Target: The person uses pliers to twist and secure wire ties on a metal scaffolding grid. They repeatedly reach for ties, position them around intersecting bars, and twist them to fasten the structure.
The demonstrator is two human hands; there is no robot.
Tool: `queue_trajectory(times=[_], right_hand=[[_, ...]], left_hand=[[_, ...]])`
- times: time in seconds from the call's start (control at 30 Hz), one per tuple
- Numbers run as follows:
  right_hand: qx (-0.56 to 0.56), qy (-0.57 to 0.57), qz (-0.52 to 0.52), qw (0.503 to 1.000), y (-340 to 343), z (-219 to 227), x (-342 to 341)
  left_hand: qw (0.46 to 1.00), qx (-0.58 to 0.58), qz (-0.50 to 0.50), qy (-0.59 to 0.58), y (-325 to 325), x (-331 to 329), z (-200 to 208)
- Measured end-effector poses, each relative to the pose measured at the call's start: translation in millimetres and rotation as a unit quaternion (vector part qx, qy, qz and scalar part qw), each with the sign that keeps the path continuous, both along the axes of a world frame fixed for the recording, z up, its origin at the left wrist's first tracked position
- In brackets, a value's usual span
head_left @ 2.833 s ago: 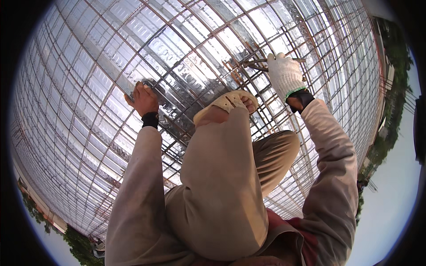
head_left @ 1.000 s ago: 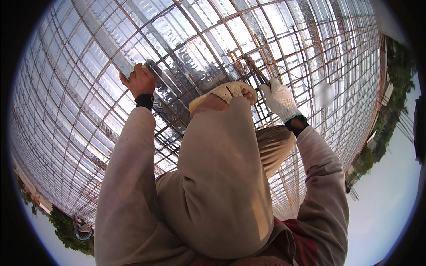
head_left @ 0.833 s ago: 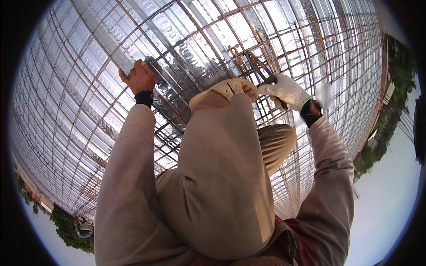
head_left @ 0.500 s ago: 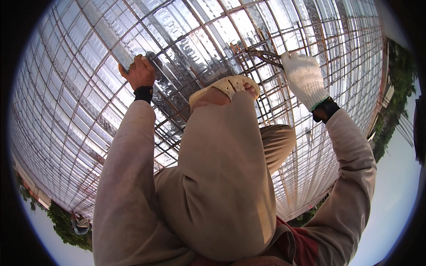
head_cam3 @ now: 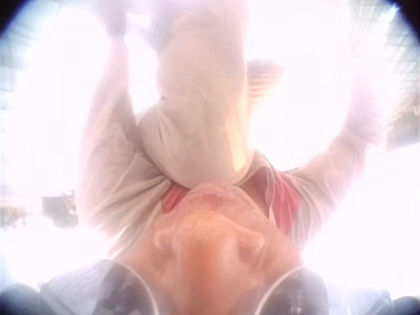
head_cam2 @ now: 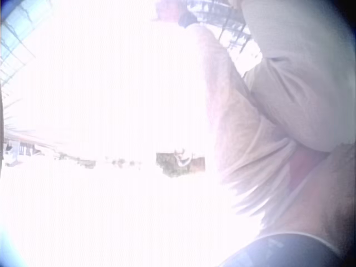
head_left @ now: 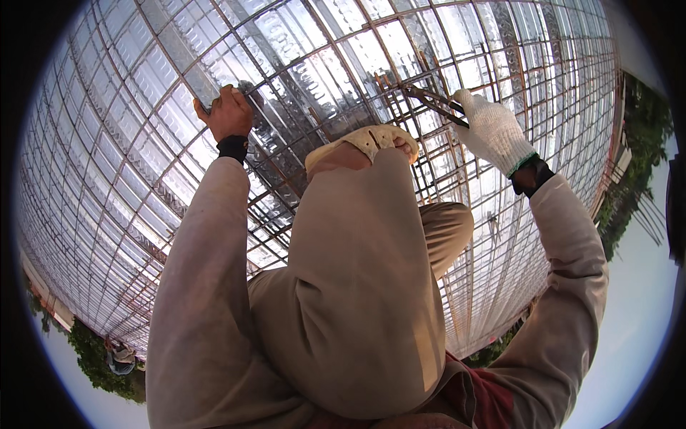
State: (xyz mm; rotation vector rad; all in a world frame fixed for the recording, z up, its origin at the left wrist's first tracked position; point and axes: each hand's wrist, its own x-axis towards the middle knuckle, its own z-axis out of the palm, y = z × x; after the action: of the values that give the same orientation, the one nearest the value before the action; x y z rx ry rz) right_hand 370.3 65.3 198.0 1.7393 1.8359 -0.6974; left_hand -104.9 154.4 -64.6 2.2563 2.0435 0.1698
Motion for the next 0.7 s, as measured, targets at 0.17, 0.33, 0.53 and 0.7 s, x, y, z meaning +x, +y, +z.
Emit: queue_trajectory(times=[0.17, 0.33, 0.53, 0.7], right_hand=[[-0.060, -0.103, 0.061, 0.991, 5, -9, -10], [-0.244, 0.287, -0.416, 0.828, 10, -2, 19], [-0.265, 0.148, -0.379, 0.874, 19, 12, 3], [-0.017, -0.038, -0.026, 0.999, -7, 10, -18]], left_hand=[[1.000, 0.001, -0.012, 0.015, 2, 0, -3], [1.000, -0.001, -0.004, 0.009, 3, 1, -4], [0.999, -0.040, 0.003, 0.022, 4, 5, 1], [1.000, -0.027, 0.004, -0.008, 3, 1, 1]])
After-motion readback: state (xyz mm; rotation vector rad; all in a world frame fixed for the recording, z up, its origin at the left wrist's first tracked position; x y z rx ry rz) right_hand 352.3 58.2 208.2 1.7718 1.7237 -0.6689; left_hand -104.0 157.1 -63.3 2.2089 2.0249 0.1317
